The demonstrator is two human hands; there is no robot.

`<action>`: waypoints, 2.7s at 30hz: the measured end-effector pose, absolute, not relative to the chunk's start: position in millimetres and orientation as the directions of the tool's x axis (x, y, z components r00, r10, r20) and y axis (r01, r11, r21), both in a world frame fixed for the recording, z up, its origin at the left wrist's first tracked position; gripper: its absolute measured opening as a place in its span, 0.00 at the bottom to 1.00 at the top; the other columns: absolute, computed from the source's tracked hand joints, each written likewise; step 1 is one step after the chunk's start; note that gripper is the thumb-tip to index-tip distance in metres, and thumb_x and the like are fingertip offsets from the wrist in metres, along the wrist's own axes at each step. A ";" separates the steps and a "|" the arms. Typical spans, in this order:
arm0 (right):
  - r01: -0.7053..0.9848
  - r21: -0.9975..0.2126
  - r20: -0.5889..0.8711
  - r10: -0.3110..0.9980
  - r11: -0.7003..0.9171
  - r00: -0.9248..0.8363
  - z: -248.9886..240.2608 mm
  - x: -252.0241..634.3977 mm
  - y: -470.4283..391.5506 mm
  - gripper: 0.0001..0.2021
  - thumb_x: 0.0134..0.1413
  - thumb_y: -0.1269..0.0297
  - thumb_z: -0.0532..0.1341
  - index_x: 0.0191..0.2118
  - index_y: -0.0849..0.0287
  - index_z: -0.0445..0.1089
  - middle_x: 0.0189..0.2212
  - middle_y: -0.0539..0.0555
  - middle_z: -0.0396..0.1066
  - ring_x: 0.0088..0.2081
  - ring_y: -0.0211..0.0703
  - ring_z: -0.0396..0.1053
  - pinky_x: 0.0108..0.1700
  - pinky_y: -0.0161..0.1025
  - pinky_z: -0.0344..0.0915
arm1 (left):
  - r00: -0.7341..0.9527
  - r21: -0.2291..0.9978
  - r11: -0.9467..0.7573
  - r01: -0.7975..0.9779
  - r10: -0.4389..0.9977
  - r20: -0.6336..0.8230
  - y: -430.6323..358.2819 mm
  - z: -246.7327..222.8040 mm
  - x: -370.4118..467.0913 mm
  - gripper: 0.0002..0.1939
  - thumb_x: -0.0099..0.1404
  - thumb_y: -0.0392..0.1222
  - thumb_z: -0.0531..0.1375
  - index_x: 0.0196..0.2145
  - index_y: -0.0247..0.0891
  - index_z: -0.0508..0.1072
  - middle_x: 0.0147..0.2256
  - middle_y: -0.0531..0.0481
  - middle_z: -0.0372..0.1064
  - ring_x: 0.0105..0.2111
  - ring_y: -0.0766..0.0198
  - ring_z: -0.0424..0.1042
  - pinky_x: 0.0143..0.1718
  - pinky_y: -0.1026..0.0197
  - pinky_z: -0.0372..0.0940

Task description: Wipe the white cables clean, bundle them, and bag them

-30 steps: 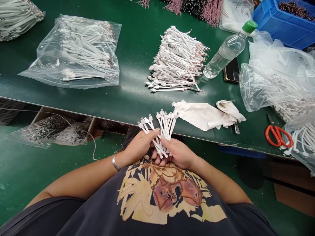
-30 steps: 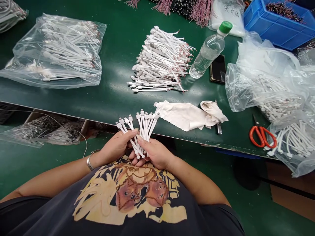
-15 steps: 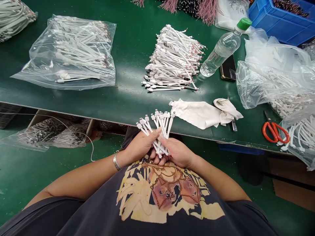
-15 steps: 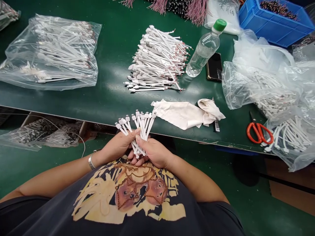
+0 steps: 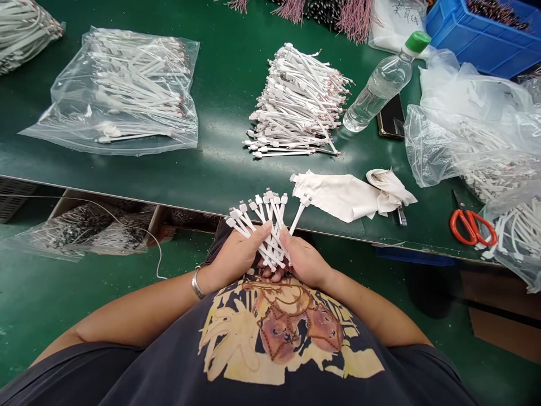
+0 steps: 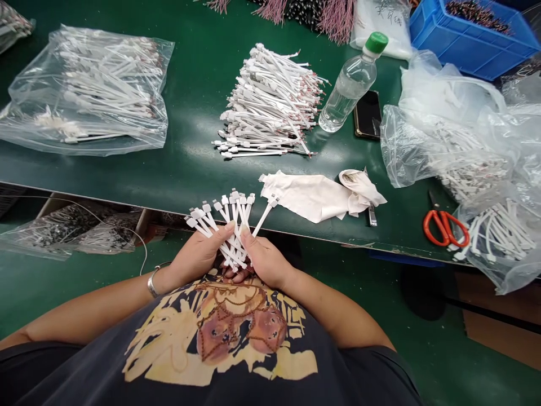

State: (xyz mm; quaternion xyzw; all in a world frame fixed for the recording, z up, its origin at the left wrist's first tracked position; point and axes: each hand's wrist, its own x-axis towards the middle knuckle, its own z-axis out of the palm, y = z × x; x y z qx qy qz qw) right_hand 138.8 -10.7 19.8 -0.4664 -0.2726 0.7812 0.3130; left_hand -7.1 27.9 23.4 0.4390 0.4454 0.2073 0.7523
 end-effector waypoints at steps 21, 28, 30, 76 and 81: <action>-0.188 -0.743 -0.589 0.761 -0.642 -0.272 20.3 134.1 -12.2 0.38 0.48 0.31 0.46 0.37 0.64 0.73 0.24 0.57 0.73 0.23 0.40 0.71 0.24 0.36 0.69 | 0.553 0.805 0.592 0.039 0.658 -0.511 32.5 23.4 -1.5 0.23 0.65 0.55 0.52 0.20 0.35 0.67 0.15 0.51 0.67 0.13 0.68 0.62 0.13 0.67 0.56; -0.270 -0.714 -0.569 0.761 -0.645 -0.313 15.3 137.0 -13.6 0.36 0.51 0.33 0.45 0.40 0.62 0.73 0.26 0.56 0.74 0.25 0.41 0.71 0.24 0.35 0.68 | 0.565 0.795 0.605 0.046 0.640 -0.520 30.3 27.7 -2.6 0.26 0.66 0.56 0.50 0.19 0.35 0.69 0.15 0.49 0.67 0.12 0.68 0.62 0.14 0.65 0.56; -0.313 -0.673 -0.579 0.741 -0.670 -0.341 11.5 138.2 -13.3 0.36 0.53 0.33 0.43 0.42 0.60 0.72 0.27 0.56 0.74 0.26 0.42 0.71 0.24 0.36 0.67 | 0.576 0.792 0.610 0.039 0.634 -0.517 30.6 26.2 -2.4 0.27 0.65 0.56 0.50 0.19 0.34 0.69 0.15 0.49 0.68 0.12 0.68 0.62 0.13 0.66 0.55; -0.345 -0.637 -0.534 0.718 -0.689 -0.446 6.1 144.4 -13.4 0.25 0.56 0.43 0.51 0.38 0.58 0.74 0.29 0.55 0.74 0.30 0.42 0.72 0.30 0.36 0.68 | 0.530 0.773 0.634 0.003 0.654 -0.539 32.0 17.0 -4.4 0.22 0.64 0.53 0.54 0.19 0.35 0.68 0.15 0.52 0.66 0.13 0.70 0.59 0.15 0.67 0.50; -0.328 -0.651 -0.537 0.721 -0.685 -0.439 9.8 144.1 -11.3 0.23 0.57 0.45 0.53 0.38 0.60 0.74 0.30 0.54 0.74 0.26 0.39 0.71 0.29 0.35 0.68 | 0.505 0.749 0.662 -0.014 0.651 -0.566 31.8 14.4 -3.9 0.19 0.62 0.53 0.56 0.24 0.34 0.70 0.15 0.52 0.66 0.13 0.70 0.60 0.14 0.68 0.52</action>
